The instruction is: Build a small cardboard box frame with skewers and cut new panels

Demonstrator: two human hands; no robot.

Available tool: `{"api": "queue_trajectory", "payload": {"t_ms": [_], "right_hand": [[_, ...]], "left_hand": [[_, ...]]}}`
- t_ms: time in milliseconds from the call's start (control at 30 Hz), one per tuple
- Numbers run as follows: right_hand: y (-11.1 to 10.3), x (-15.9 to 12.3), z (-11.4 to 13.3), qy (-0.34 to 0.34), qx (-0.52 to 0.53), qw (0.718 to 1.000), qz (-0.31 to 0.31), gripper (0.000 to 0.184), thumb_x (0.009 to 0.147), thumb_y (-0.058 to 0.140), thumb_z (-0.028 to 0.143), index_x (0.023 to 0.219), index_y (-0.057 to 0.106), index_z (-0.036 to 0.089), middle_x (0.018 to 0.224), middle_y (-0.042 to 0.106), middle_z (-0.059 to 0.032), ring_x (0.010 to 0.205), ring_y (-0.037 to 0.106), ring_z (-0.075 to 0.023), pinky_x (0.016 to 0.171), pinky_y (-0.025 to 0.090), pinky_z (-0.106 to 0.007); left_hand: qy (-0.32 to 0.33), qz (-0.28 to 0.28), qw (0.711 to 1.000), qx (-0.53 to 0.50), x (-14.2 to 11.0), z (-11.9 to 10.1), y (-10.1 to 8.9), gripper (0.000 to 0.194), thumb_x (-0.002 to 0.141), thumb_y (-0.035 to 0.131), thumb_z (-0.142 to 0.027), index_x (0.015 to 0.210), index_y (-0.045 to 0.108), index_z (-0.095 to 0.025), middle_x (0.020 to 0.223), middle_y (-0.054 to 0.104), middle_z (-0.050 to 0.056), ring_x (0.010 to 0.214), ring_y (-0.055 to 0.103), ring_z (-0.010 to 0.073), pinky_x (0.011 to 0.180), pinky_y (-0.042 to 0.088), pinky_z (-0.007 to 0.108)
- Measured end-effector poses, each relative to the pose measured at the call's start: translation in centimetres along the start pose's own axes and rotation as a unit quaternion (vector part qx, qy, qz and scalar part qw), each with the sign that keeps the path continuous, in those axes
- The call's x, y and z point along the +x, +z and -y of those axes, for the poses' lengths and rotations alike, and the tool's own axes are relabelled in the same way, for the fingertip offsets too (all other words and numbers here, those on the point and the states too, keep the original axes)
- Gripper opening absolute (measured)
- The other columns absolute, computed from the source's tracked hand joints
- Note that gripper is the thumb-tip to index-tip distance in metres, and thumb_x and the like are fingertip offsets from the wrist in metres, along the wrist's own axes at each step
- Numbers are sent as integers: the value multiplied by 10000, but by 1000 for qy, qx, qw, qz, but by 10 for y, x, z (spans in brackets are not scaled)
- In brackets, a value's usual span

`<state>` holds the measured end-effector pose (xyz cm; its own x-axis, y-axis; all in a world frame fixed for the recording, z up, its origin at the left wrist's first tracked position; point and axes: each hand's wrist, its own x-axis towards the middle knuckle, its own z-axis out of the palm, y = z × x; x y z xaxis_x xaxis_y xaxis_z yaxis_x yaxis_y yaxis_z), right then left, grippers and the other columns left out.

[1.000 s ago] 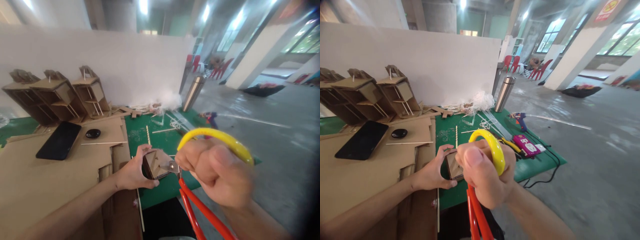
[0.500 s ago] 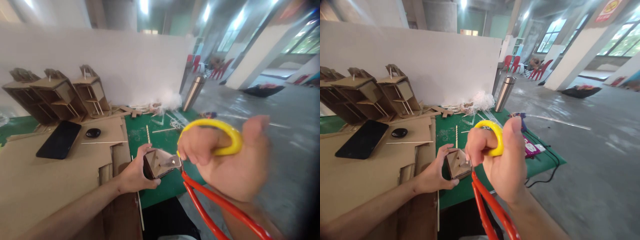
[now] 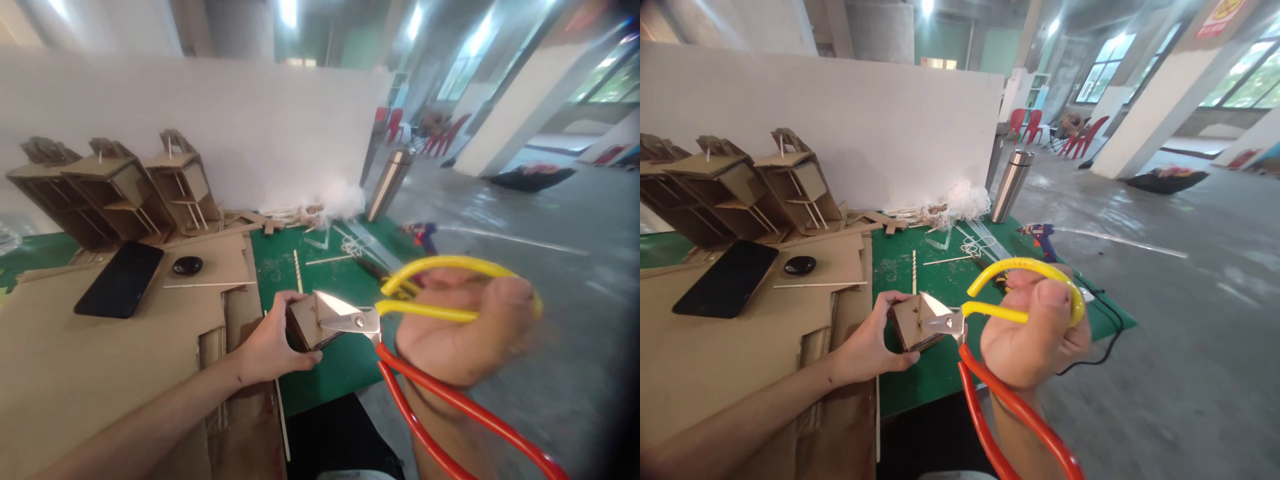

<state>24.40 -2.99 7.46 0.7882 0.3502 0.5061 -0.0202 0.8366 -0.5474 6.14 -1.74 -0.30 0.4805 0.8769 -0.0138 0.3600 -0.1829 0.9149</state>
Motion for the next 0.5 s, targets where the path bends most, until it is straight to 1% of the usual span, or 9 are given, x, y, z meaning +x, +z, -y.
{"api": "queue_trajectory", "payload": {"t_ms": [33,100,133,200,233,300,367,433,500], "right_hand": [[0,-2,0,12,-1,1000,-13,300,787,706,300,514,611,222,628,528,4,702,591,-175,687,541,-342],[1,-7,1,84,19,996,-13,176,772,717,323,631,657,235,816,598,-1,845,657,-204,753,575,-376],[2,-9,2,124,30,992,-2,132,770,715,332,690,668,239,915,615,0,859,682,-212,769,586,-395],[6,-12,4,182,40,982,32,98,788,688,333,775,667,238,1044,624,-6,778,712,-211,758,598,-427],[7,-13,5,198,40,978,50,114,807,659,351,819,666,238,1045,631,-17,707,706,-204,696,602,-423],[10,-13,7,218,43,970,98,200,844,594,417,886,654,230,904,639,-33,557,632,-172,483,548,-349],[12,-10,7,225,57,960,154,256,857,566,475,898,629,230,710,562,-4,447,490,-132,326,382,-248],[14,-6,7,226,75,946,220,238,869,557,466,843,592,232,628,456,31,401,364,-96,291,263,-202],[16,-2,6,227,92,926,289,200,888,541,432,831,565,242,625,414,47,389,322,-82,288,248,-194]], "left_hand": [[3,1,1000,-1,0,1,0,769,667,788,-329,1270,318,-241,1260,531,85,1153,566,287,976,478,452],[11,-3,1000,-2,1,2,0,747,673,781,-326,1248,312,-238,1277,524,89,1192,546,290,992,468,443],[15,-5,1000,-3,1,2,0,737,674,778,-321,1233,305,-238,1287,520,92,1210,537,290,999,465,437],[26,-4,1000,-5,2,3,-1,712,683,769,-314,1205,292,-238,1301,518,96,1224,532,286,1004,464,424],[34,-2,999,-5,3,3,-1,702,687,766,-310,1197,289,-237,1309,513,99,1223,532,283,1005,464,420],[47,2,999,-2,3,2,-2,695,688,762,-301,1194,290,-236,1318,501,101,1212,537,278,1006,464,418],[46,5,999,4,3,2,-2,703,679,766,-294,1197,294,-235,1308,496,101,1192,545,277,1002,470,420],[46,8,999,4,3,2,-2,754,670,769,-280,1236,272,-237,1314,485,106,1201,537,281,1005,472,421],[50,8,999,-3,3,2,-2,862,664,767,-250,1319,207,-246,1352,452,114,1230,518,283,1021,467,422]]}}
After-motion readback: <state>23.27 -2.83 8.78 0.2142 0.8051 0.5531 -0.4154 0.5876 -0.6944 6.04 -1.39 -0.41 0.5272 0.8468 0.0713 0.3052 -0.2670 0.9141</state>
